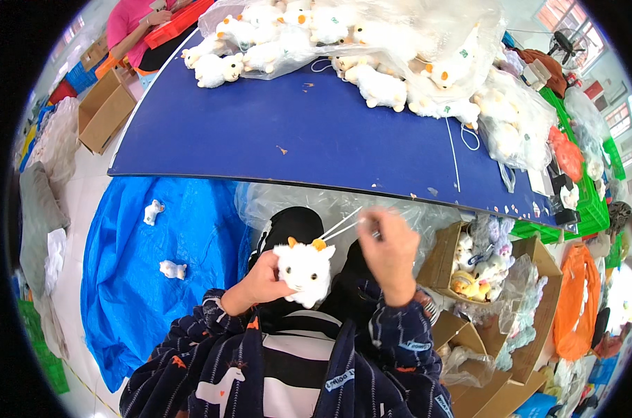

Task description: The person sits on the floor and uses scissors to trim loose threads and fluff on small white stuffed toys. They handle each toy individually, snipping stray fibers, then place the finished items into a plastic bag and later into a cardboard box.

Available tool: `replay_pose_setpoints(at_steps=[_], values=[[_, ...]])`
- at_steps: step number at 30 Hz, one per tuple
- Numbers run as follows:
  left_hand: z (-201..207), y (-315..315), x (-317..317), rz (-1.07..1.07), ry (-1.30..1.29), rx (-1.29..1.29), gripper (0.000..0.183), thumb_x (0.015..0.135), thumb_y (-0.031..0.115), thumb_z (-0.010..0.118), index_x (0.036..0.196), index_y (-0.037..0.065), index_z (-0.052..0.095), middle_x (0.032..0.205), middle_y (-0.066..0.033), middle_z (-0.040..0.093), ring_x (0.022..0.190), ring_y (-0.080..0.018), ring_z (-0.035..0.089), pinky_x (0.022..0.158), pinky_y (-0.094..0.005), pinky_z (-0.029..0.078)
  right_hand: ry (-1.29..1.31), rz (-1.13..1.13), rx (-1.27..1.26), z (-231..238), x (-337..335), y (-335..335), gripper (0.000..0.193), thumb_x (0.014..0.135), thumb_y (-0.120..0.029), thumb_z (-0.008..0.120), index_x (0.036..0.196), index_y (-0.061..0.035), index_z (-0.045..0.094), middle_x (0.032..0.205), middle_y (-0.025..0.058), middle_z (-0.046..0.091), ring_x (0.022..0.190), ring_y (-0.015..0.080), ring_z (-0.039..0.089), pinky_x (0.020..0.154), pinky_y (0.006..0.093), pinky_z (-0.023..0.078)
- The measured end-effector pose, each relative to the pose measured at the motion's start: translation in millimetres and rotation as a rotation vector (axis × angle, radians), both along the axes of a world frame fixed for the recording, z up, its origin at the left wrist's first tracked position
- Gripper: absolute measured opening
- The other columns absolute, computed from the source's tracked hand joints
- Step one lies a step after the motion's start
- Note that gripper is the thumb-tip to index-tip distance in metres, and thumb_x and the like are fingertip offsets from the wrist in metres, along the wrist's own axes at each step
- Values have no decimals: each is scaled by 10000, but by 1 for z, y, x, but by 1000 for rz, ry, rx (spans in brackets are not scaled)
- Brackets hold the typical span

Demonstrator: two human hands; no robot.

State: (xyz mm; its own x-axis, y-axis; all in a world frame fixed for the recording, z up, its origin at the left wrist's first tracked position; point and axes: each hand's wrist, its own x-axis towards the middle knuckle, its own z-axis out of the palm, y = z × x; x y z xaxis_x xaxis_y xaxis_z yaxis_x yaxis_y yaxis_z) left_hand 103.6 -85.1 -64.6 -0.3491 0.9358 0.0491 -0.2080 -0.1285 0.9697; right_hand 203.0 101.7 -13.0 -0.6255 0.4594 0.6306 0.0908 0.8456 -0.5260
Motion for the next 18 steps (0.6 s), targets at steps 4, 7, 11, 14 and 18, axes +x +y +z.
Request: replay_pose_setpoints(at_steps=[4, 7, 11, 14, 18], values=[[-2, 10, -1, -1, -763, 304, 529, 779, 175, 570, 1246, 13, 382, 1162, -148, 523, 1078, -278, 529, 902, -428, 459, 35, 30, -676, 2, 0, 12, 178, 809, -93, 617, 966, -9, 608, 682, 4, 585, 558, 46, 472, 481, 208, 370], [-5, 15, -11, 145, -979, 415, 526, 802, 288, 492, 1228, -6, 396, 1184, -171, 506, 1088, -300, 521, 938, -455, 422, -203, 211, -1043, -8, 13, -9, 234, 871, -187, 532, 1014, -14, 599, 690, 0, 582, 531, 27, 428, 474, 170, 330], [-5, 15, -8, 82, -829, 385, 557, 807, 290, 523, 1258, -2, 376, 1214, -170, 495, 1099, -293, 521, 929, -441, 433, -144, 383, -1676, -43, 12, -52, 307, 914, -263, 493, 1091, -16, 539, 643, -14, 495, 463, 35, 344, 426, 191, 301], [-12, 14, -10, 48, -663, 467, 574, 828, 311, 533, 1274, -8, 358, 1224, -173, 489, 1095, -288, 524, 925, -429, 437, -77, 418, -1766, -38, 8, -62, 303, 894, -248, 527, 1081, -9, 518, 674, -9, 483, 465, 35, 351, 425, 195, 307], [-11, 2, -13, 319, -500, 217, 572, 865, 290, 492, 1312, -19, 315, 1288, -169, 433, 1177, -269, 461, 971, -395, 398, 40, 418, -1557, -31, 6, -61, 377, 874, -299, 563, 1105, -18, 461, 775, 35, 535, 514, 40, 415, 422, 188, 304]])
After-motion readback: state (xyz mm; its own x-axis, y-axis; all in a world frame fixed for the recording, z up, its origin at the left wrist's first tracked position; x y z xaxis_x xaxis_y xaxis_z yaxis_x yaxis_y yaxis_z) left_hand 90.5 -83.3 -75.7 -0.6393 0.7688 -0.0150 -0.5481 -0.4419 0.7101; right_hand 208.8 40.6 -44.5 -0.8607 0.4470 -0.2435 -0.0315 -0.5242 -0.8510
